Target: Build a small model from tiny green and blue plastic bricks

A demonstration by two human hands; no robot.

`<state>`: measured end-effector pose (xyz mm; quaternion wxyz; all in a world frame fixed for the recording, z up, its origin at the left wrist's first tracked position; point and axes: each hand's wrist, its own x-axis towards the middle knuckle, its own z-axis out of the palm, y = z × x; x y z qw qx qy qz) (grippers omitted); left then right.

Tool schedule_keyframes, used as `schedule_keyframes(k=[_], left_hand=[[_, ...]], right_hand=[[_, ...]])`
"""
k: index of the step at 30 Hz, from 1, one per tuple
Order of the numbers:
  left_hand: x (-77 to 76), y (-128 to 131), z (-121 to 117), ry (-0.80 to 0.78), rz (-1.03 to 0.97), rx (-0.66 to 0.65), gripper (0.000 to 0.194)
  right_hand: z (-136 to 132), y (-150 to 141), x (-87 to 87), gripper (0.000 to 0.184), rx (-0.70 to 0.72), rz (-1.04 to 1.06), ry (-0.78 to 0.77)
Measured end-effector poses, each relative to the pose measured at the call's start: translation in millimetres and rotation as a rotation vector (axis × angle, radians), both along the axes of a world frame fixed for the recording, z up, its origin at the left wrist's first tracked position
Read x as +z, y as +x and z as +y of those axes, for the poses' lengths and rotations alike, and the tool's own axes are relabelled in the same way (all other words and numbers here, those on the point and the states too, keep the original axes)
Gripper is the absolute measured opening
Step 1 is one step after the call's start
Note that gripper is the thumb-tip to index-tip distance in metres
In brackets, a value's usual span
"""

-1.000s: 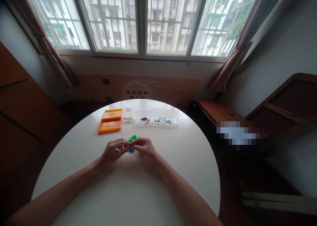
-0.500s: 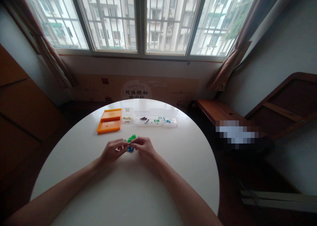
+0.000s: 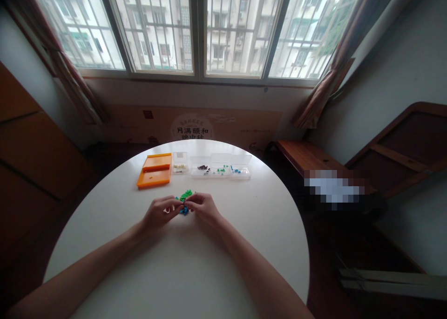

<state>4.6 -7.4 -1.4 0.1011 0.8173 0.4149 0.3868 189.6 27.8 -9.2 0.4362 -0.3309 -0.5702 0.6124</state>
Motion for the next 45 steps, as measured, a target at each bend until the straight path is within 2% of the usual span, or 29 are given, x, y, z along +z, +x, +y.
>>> schedule_keyframes(k=[20, 35, 45], left_hand=[[-2.5, -0.3, 0.5, -0.026, 0.020, 0.000, 0.016], [0.3, 0.0, 0.1, -0.005, 0.007, 0.018, 0.020], [-1.4, -0.1, 0.6, -0.017, 0.007, 0.021, 0.019]], right_hand=[[1.3, -0.8, -5.4, 0.030, 0.022, -0.052, 0.056], [-1.0, -2.7, -1.2, 0.027, -0.010, -0.002, 0.002], [1.1, -0.8, -0.7, 0.028, 0.008, -0.047, 0.078]])
